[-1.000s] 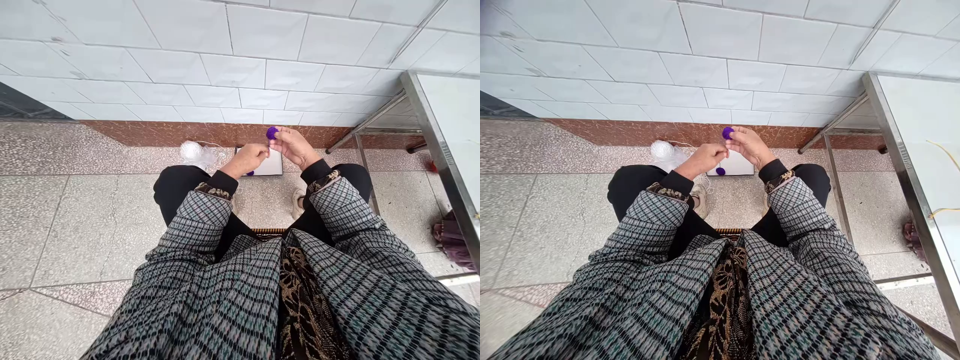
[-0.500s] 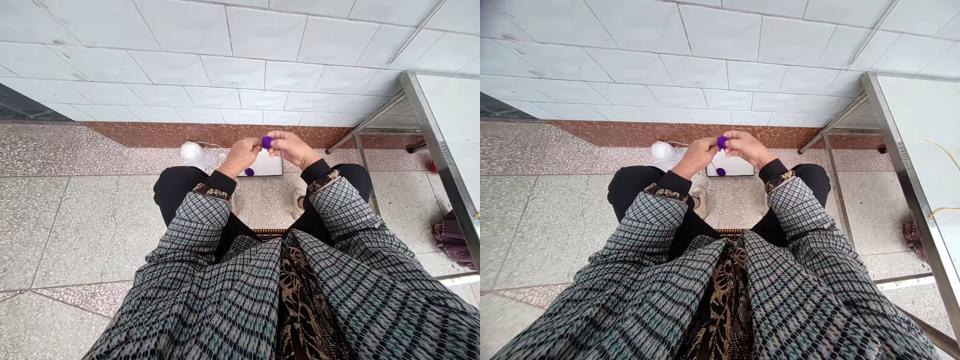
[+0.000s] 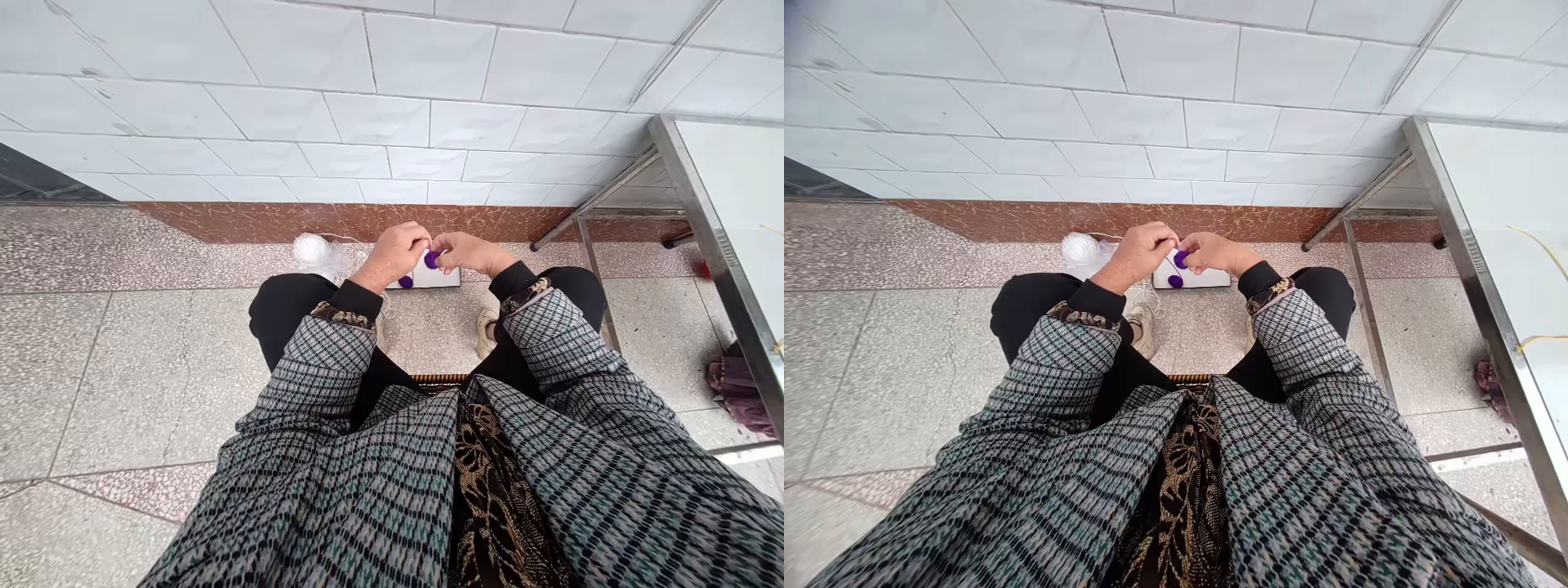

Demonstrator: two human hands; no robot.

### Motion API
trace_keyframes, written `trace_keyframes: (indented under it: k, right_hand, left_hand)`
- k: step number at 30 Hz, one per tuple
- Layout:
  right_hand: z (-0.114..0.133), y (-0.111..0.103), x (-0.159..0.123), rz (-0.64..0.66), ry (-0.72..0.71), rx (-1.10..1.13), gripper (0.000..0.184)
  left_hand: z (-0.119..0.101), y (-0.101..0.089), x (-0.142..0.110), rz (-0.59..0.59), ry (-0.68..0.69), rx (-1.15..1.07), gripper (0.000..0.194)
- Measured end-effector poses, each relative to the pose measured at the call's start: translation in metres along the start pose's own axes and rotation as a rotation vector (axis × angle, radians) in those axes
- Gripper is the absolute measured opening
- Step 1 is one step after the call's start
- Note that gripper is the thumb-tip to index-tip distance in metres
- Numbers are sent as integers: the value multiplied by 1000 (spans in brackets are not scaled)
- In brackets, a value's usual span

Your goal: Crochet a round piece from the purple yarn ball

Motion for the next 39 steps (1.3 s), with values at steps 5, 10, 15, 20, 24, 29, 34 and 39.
trace_keyframes:
  k: [5,10,15,20,24,29,34,39]
  right_hand:
    - [7,-4,-6,1,-179,283,24]
    - [3,-11,2,-198,-278,475,25]
    - [-5,-8,11,-234,-172,163,29]
    - [-4,-3,6,-30,-40,-54,36]
    - [0,0,-1,77,-35,-13,31]
    - [2,-4,-1,47,-114,251,23]
    - [1,-9,2,-87,-205,396,24]
    - [-8,-10,13,-290,-167,176,27]
  left_hand:
    - [8,5,3,-44,-126,21,19]
    - [-5,14,2,233,10,-41,20]
    - [-11,10,-2,270,122,-68,21]
    - [-5,1,-3,77,43,0,18]
    - [-1,-3,-1,-27,-37,2,16]
    - [3,0,4,-85,-154,-26,24]
    - [-3,11,3,132,-147,-61,22]
    - [-9,16,1,302,35,-53,21]
Point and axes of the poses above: each hand's wrist, its own x-axis towards the middle knuckle, its own y-axis out of the palm, z = x × y, the point moved 1 cm from there along x, towards the middle knuckle, and after that the axes turned 13 degrees about z, right-handed, at the moved point
